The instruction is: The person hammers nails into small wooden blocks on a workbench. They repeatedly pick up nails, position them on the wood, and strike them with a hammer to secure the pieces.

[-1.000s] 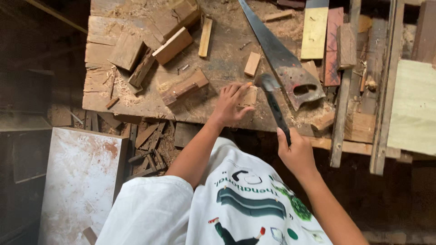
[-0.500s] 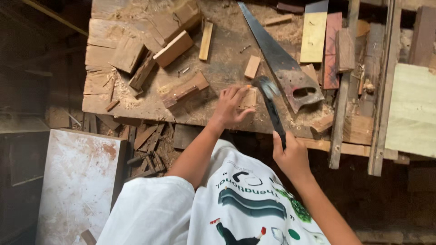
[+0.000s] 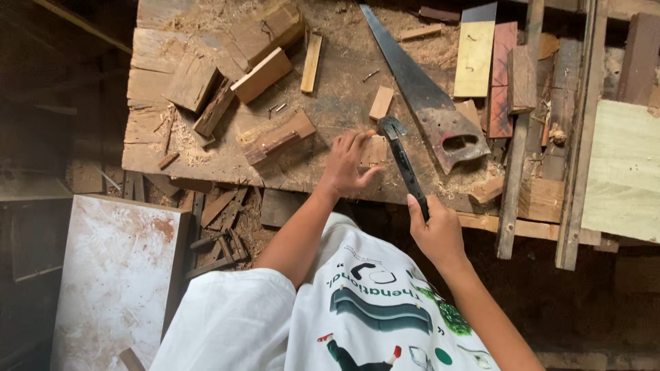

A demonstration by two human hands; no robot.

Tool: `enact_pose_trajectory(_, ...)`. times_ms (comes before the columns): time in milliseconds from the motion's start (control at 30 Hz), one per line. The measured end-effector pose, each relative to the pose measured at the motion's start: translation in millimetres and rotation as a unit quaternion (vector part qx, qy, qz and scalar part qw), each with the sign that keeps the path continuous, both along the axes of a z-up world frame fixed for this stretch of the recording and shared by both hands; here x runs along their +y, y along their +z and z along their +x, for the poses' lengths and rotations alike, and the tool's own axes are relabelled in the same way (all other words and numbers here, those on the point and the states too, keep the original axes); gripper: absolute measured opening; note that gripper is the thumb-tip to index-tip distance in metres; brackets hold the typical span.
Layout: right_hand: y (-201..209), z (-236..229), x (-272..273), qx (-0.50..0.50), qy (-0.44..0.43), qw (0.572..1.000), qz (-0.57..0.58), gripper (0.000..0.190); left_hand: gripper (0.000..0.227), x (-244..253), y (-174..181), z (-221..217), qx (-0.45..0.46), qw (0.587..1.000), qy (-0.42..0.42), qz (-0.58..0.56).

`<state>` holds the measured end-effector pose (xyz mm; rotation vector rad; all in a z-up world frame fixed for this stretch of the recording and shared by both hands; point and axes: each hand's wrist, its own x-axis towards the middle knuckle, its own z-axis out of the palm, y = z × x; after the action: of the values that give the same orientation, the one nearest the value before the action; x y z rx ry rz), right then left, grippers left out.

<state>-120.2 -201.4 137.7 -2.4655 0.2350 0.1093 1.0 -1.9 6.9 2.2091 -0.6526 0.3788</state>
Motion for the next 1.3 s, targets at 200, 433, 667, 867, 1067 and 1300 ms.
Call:
enact_pose_trajectory(200,-0.5,0.4,-4.2,0.002,0.021,0.999,-0.030,0.038,0.080,-1.6,-3.3,1.4,0.000,1.000,-0.005,-0.009)
enact_pose_trajectory(433,-2.9,14.9,-6.4,0.014,0.002,1.000,0.011,0.038,0.076,-0.3,-4.3,1.8,0.007,1.000,0.001,-0.005)
enact_pose_trajectory(667,-0.8,11.6,-5.2,-0.007,0.019,1.000,0.013,0.034,0.078,-1.4,-8.7,3.6,-0.026,1.000,0.009,-0.011)
enact_pose_trajectory(867,-4.0,7.8,-13.4,0.019,0.030,0.999,-0.024,0.038,0.077,-1.1,-10.6,5.2,-0.025,1.000,0.001,-0.007)
enact_pose_trajectory(1067,-11.9,-1.8,-14.1,-0.027,0.036,0.999,-0.003,0.035,0.077,1.3,-10.1,7.5,-0.035,0.999,-0.011,0.007)
enact_pose_trajectory(1300,-24.4,-11.1,-13.3,-0.006,0.008,1.000,0.019,0.031,0.078,0.0,-14.7,10.1,-0.046,0.999,-0.018,0.019)
